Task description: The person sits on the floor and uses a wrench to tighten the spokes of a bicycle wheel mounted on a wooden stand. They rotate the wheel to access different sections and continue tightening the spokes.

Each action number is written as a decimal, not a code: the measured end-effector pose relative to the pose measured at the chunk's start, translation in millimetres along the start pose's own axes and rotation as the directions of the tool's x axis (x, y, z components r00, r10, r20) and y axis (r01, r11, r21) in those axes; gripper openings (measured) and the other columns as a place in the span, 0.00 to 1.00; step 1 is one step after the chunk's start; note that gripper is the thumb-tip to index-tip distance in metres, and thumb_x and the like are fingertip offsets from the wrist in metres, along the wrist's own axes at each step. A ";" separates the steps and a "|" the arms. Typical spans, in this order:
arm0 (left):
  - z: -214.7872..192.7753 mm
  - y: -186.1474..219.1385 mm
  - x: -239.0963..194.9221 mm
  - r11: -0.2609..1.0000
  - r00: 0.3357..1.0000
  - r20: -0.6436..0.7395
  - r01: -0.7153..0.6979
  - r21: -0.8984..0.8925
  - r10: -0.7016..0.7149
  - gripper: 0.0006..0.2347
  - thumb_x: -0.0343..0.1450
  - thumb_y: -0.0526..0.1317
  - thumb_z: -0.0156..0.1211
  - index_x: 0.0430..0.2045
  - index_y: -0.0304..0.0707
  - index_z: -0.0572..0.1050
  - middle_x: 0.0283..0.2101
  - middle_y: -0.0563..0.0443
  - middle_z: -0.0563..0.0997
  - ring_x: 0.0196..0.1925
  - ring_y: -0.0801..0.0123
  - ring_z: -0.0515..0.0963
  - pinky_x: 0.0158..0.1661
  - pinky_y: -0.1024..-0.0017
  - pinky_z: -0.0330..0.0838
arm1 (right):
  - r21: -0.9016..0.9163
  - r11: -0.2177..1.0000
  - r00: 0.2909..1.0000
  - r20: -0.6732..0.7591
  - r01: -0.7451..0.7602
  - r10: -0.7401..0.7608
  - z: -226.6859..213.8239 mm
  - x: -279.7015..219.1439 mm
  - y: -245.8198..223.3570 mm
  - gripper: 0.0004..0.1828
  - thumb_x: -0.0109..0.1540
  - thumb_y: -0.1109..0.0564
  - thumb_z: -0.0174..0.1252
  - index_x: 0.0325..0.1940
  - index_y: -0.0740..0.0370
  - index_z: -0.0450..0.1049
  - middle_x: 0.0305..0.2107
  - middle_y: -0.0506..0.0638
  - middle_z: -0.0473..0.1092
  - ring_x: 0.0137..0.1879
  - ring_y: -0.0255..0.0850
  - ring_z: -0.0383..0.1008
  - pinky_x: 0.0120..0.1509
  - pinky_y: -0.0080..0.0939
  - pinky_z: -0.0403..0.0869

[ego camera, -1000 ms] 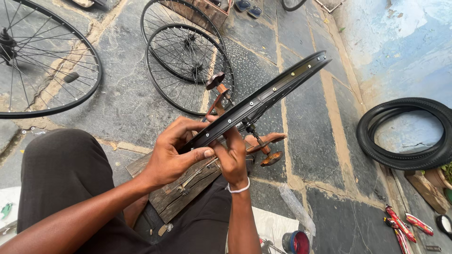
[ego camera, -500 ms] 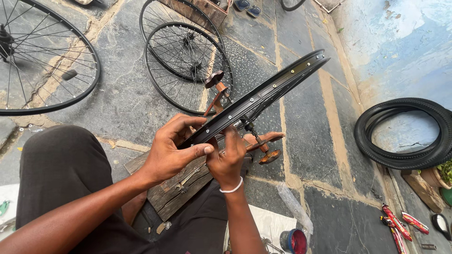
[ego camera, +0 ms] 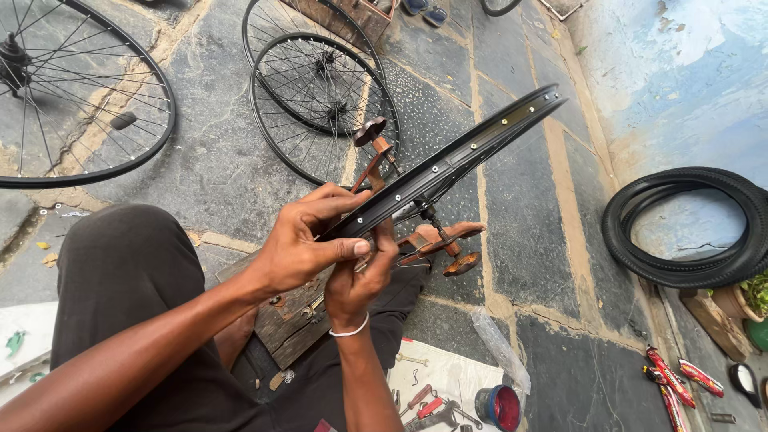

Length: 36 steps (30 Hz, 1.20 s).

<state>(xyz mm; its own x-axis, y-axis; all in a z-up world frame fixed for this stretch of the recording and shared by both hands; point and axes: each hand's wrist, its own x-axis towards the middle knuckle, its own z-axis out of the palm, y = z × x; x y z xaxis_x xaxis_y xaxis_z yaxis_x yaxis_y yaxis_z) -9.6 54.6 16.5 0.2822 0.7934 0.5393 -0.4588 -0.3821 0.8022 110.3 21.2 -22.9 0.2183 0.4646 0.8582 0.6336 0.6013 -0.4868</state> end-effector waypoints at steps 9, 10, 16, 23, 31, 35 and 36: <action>43.4 55.7 57.4 0.901 0.993 -0.088 0.104 0.422 -0.074 0.33 0.61 0.39 0.75 0.63 0.35 0.67 0.49 0.44 0.74 0.47 0.61 0.77 0.45 0.68 0.75 | 0.333 0.897 0.955 0.056 -0.292 0.290 -32.2 77.1 40.0 0.18 0.72 0.50 0.56 0.55 0.68 0.68 0.44 0.53 0.72 0.49 0.40 0.74 0.56 0.41 0.74; 49.1 59.1 75.0 0.851 0.995 -0.091 0.083 0.519 -0.041 0.36 0.60 0.40 0.76 0.65 0.37 0.64 0.48 0.42 0.73 0.50 0.58 0.76 0.47 0.66 0.76 | 0.366 0.882 0.946 -0.013 -0.297 0.324 -35.0 84.7 46.2 0.17 0.71 0.49 0.56 0.54 0.67 0.69 0.43 0.52 0.72 0.48 0.39 0.74 0.55 0.39 0.75; 107.7 29.5 207.6 0.846 0.998 0.006 0.047 0.531 -0.059 0.37 0.58 0.38 0.72 0.63 0.36 0.61 0.47 0.32 0.80 0.51 0.50 0.81 0.52 0.60 0.74 | 0.345 0.855 0.846 -0.236 -0.386 0.478 -43.9 49.4 75.6 0.15 0.70 0.51 0.57 0.49 0.66 0.69 0.41 0.49 0.72 0.43 0.33 0.72 0.49 0.35 0.74; 87.8 -3.5 193.1 0.916 0.992 0.114 0.001 0.401 -0.051 0.27 0.72 0.50 0.65 0.59 0.31 0.65 0.44 0.38 0.85 0.41 0.64 0.83 0.41 0.68 0.76 | 0.275 0.640 0.611 -0.194 -0.717 0.768 -33.2 -133.9 121.5 0.17 0.69 0.48 0.59 0.46 0.67 0.70 0.34 0.48 0.68 0.38 0.32 0.66 0.44 0.34 0.68; -43.8 -52.6 -88.3 0.780 0.449 -0.799 0.624 -0.040 -0.400 0.16 0.82 0.50 0.48 0.43 0.34 0.76 0.30 0.48 0.75 0.28 0.69 0.71 0.33 0.69 0.65 | -0.062 0.577 0.580 -0.093 -0.815 0.809 -50.9 -211.3 141.7 0.19 0.67 0.46 0.58 0.49 0.66 0.74 0.38 0.51 0.75 0.41 0.40 0.74 0.49 0.39 0.73; -44.5 -26.5 -114.8 0.930 0.829 -0.549 0.278 0.241 -0.105 0.17 0.87 0.46 0.47 0.46 0.26 0.75 0.39 0.46 0.79 0.37 0.70 0.77 0.43 0.74 0.71 | -0.232 0.808 0.811 0.109 -0.542 0.575 -44.9 -207.1 142.8 0.15 0.68 0.50 0.58 0.50 0.65 0.76 0.48 0.57 0.74 0.56 0.54 0.74 0.61 0.50 0.71; -42.8 -24.9 -118.4 0.923 0.837 -0.535 0.288 0.256 -0.113 0.16 0.87 0.46 0.47 0.46 0.26 0.75 0.39 0.46 0.78 0.37 0.70 0.77 0.43 0.74 0.70 | -0.274 0.836 0.834 0.161 -0.476 0.528 -43.5 -207.9 143.3 0.14 0.68 0.51 0.58 0.50 0.65 0.76 0.49 0.58 0.73 0.59 0.55 0.72 0.64 0.52 0.69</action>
<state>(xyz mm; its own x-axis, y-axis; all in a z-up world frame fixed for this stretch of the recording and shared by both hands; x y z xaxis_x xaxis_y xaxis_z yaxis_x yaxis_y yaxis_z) -67.6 -9.6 -78.3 -0.1626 0.9609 0.2239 -0.1269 -0.2455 0.9611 187.9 -17.5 -264.0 0.3971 0.8095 0.4325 0.6287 0.1033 -0.7707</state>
